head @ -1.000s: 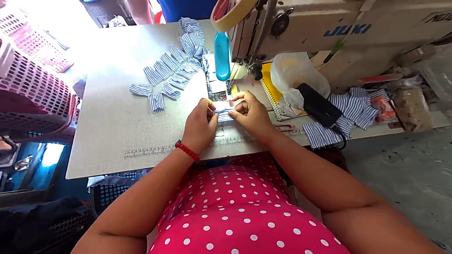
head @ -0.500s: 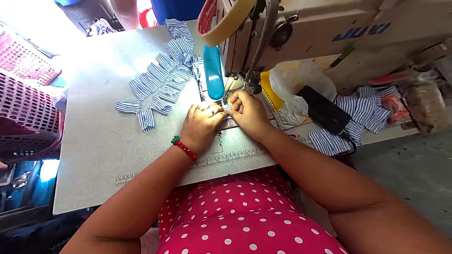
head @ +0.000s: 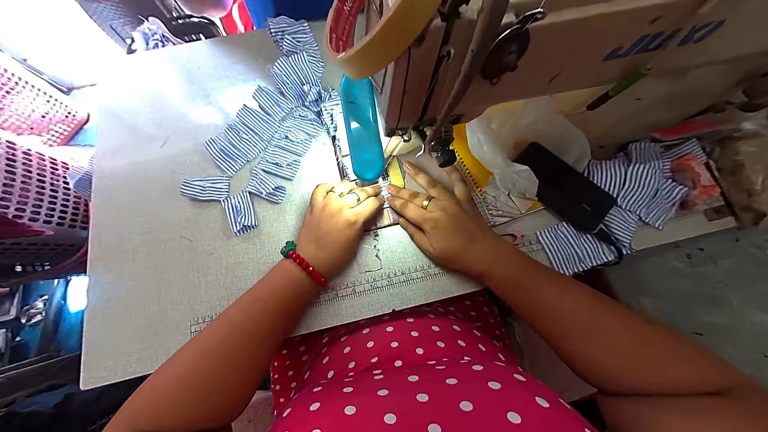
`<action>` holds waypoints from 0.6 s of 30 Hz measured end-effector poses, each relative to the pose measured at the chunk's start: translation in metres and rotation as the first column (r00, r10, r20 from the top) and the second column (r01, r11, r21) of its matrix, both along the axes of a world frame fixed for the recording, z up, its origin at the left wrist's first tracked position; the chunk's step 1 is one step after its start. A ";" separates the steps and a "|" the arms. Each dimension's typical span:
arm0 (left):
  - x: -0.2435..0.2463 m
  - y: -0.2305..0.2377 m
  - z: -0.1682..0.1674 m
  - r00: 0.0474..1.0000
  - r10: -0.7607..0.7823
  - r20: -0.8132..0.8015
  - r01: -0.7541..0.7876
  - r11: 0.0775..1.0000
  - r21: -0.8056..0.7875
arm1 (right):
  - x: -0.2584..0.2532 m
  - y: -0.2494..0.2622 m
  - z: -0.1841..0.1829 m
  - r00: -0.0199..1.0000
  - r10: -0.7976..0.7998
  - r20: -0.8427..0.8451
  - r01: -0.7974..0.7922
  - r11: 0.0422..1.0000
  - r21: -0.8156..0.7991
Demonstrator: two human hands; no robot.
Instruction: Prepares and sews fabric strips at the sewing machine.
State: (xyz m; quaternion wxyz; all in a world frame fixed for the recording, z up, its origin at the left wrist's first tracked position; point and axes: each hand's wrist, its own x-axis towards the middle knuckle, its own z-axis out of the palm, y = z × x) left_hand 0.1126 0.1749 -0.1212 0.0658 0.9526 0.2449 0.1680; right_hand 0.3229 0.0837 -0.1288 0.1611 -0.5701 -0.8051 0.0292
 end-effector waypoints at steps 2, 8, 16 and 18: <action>0.000 0.000 -0.001 1.000 0.011 -0.003 -0.011 1.000 -0.003 | -0.002 0.000 0.000 1.000 -0.007 0.024 0.007 1.000 0.005; 0.000 0.003 -0.003 0.999 0.036 0.017 -0.035 0.999 -0.025 | -0.004 0.004 0.001 0.999 -0.029 0.024 0.030 0.998 -0.046; -0.001 0.017 -0.008 1.000 0.002 -0.025 -0.003 0.999 -0.052 | -0.004 0.010 0.002 0.994 -0.108 -0.022 0.105 0.988 -0.111; -0.001 0.020 -0.008 0.999 0.011 -0.047 -0.013 0.998 -0.061 | -0.005 0.011 0.003 0.992 -0.128 -0.012 0.125 0.984 -0.129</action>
